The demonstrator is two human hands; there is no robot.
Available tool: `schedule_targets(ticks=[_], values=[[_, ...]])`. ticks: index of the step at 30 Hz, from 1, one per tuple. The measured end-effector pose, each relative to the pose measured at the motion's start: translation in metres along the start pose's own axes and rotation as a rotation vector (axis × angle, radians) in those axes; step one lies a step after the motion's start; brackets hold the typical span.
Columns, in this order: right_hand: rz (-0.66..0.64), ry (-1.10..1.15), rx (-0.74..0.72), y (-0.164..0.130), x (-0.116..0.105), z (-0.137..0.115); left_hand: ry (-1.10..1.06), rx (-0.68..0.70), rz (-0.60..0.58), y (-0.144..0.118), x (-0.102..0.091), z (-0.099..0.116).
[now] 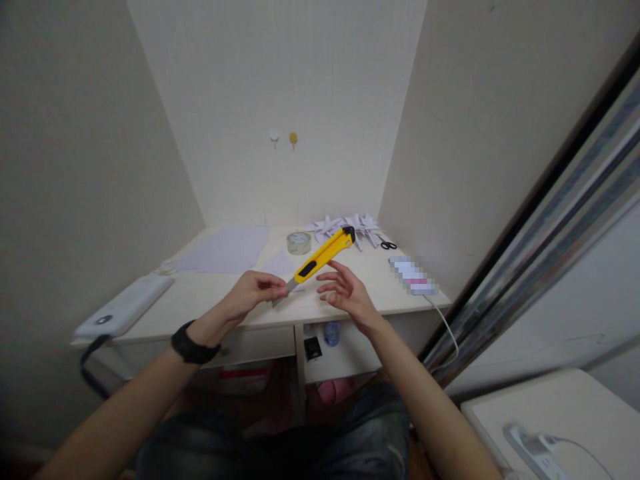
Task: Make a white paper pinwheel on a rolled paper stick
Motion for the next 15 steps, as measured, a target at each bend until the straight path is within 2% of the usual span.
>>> schedule_targets(ticks=[4, 9, 15], values=[[0.067, 0.036, 0.088, 0.018, 0.019, 0.024, 0.088, 0.006, 0.048, 0.004, 0.008, -0.002], [0.157, 0.058, 0.136, 0.035, 0.012, 0.034, 0.224, 0.031, 0.046, 0.010, 0.011, -0.004], [0.097, 0.066, 0.179, 0.050, 0.008, 0.042, 0.269, 0.092, 0.058, 0.024, 0.006, -0.004]])
Point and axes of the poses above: each hand's wrist, its own y-axis towards the middle knuckle, its own x-axis out of the palm, z = x × y, the point moved 10 cm from there along y, towards the middle knuckle, and after that the axes turned 3 degrees about y, right-handed, at the moved point
